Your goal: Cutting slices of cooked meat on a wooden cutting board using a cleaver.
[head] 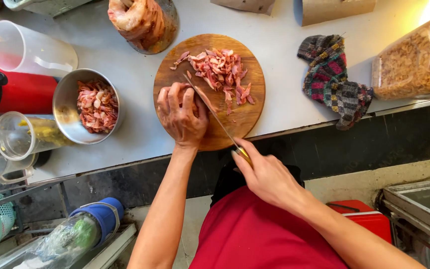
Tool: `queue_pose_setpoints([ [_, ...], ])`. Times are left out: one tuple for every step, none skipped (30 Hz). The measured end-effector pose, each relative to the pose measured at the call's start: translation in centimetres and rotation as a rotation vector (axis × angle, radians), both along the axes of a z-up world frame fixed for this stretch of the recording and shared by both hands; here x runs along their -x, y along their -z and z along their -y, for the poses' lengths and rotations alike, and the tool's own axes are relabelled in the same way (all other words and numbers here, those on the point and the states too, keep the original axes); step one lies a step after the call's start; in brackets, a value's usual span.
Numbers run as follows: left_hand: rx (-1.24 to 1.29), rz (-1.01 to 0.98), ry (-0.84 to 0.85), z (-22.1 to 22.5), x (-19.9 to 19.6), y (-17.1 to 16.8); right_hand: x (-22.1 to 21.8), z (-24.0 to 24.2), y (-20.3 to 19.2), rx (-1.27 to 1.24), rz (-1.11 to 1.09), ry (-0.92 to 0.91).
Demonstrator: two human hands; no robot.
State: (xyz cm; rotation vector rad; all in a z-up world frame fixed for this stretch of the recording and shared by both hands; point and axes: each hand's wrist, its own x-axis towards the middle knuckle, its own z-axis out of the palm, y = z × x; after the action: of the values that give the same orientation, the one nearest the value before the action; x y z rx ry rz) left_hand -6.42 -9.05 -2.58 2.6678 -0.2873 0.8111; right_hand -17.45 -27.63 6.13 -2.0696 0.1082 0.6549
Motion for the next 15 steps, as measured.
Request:
queue_pose_setpoints([
  [-0.002,-0.007,0.001,-0.2,0.1,-0.1,-0.8,-0.5,-0.5,-0.002,-0.007,0.001],
  [0.0,-0.008,0.004,-0.3,0.2,-0.2,-1.6,-0.9,-0.9,0.041,-0.03,-0.003],
  [0.007,-0.005,0.013,-0.1,0.2,-0.3,-2.5,-1.0,-1.4,0.089,-0.048,-0.001],
  [0.01,-0.006,0.019,0.0,0.2,-0.2,-3.3,-1.3,0.5,0.092,-0.049,0.005],
  [0.016,0.002,0.028,0.0,0.2,-0.2,-4.4,-1.7,2.5,0.063,0.081,-0.019],
  [0.023,0.01,0.037,-0.1,0.1,-0.1,-5.4,-2.2,4.4,0.035,0.211,-0.044],
  [0.024,0.01,0.039,0.0,0.2,-0.2,-4.5,-1.8,3.5,0.036,0.211,-0.042],
  [0.029,0.01,0.039,0.1,0.2,-0.2,-3.8,-1.5,2.5,-0.009,0.183,-0.024],
  [0.033,0.011,0.037,0.0,0.2,-0.3,-3.1,-1.3,1.5,-0.054,0.155,-0.009],
  [0.034,0.012,0.036,0.0,0.0,-0.4,-2.0,-0.7,1.4,-0.053,0.155,-0.01],
  [0.031,0.014,0.029,0.0,0.0,-0.5,-0.8,-0.2,1.2,-0.035,0.056,-0.013],
  [0.027,0.017,0.022,0.1,0.0,-0.6,0.5,0.5,1.1,-0.017,-0.042,-0.016],
  [0.027,0.013,0.024,-0.1,0.0,-0.5,-0.7,-0.1,0.3,-0.018,-0.046,-0.014],
  [0.027,0.015,0.025,-0.1,0.1,-0.5,-1.9,-0.6,-0.5,0.013,-0.085,-0.02],
  [0.03,0.019,0.029,0.1,0.1,-0.4,-3.2,-0.9,-1.2,0.048,-0.121,-0.023],
])
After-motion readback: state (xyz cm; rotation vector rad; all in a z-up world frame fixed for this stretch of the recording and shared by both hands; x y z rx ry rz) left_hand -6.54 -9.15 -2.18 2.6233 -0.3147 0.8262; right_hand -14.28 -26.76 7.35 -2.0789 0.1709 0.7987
